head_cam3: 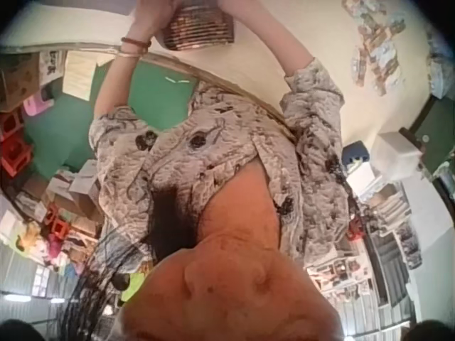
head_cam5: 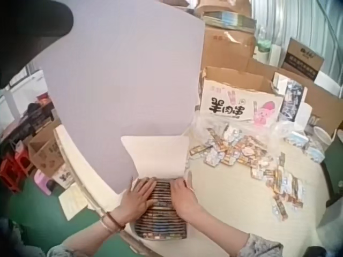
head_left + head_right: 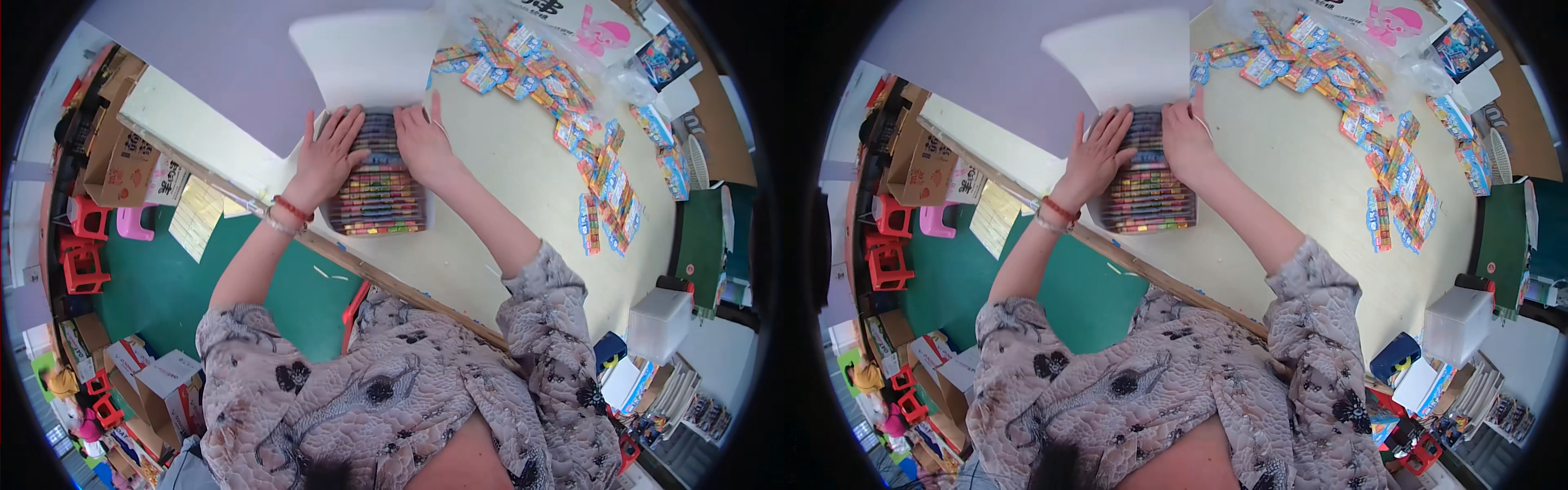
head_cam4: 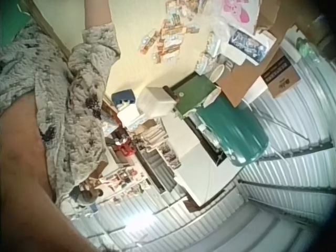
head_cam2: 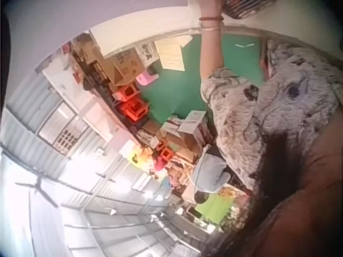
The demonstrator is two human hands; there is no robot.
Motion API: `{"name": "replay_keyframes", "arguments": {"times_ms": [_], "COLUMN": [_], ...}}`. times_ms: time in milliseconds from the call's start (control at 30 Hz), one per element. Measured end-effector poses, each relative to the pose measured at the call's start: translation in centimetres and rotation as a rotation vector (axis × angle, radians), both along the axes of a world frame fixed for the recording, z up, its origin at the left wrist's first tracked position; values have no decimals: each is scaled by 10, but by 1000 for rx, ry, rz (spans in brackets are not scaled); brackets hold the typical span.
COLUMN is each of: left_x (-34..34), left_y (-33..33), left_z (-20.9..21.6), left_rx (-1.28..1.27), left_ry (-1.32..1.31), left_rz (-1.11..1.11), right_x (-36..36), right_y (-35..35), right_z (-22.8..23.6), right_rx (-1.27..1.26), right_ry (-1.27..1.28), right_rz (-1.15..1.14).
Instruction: Sorting small collectible toy card packages into stacks and packing them into display boxes.
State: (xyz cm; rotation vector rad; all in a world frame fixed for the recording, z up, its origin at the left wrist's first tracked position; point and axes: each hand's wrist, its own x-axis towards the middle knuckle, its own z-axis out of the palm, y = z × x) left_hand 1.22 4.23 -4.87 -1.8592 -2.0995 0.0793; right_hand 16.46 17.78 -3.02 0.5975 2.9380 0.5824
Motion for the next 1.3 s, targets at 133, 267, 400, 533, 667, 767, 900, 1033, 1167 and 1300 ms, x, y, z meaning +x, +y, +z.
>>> {"name": "replay_keyframes", "arguments": {"times_ms": [133, 267, 400, 533, 667, 767, 900, 1033, 1167, 1300], "left_x": [6, 22, 10, 48, 76, 100, 142, 202, 218, 214], "left_y": [-9, -28, -49, -23, 22, 67, 97, 101, 106, 107], "left_z": [19, 30, 14, 33, 46, 46, 32, 32, 0, -1], "left_rx": [116, 601, -40, -19, -122, -232, -79, 14, 72, -64], "left_ry": [-33, -518, -1148, -1030, -1095, -1056, -619, -635, -595, -658], "left_rz": [-63, 268, 470, 263, 5, -168, -127, -428, -487, -439], "right_x": [41, 62, 80, 129, 191, 228, 247, 224, 209, 190], "right_y": [1, -5, 3, -10, -31, -41, -33, -2, 31, 44], "right_z": [30, 18, -29, -12, 28, 39, 52, 55, 23, 23], "right_rx": [-280, -378, -984, -948, -1075, -1035, -283, -201, -297, -423], "right_ry": [404, 525, 729, 861, 951, 809, 562, 842, 526, 312], "right_rz": [31, -294, -422, -424, -703, -927, -805, -545, -587, -518]}}
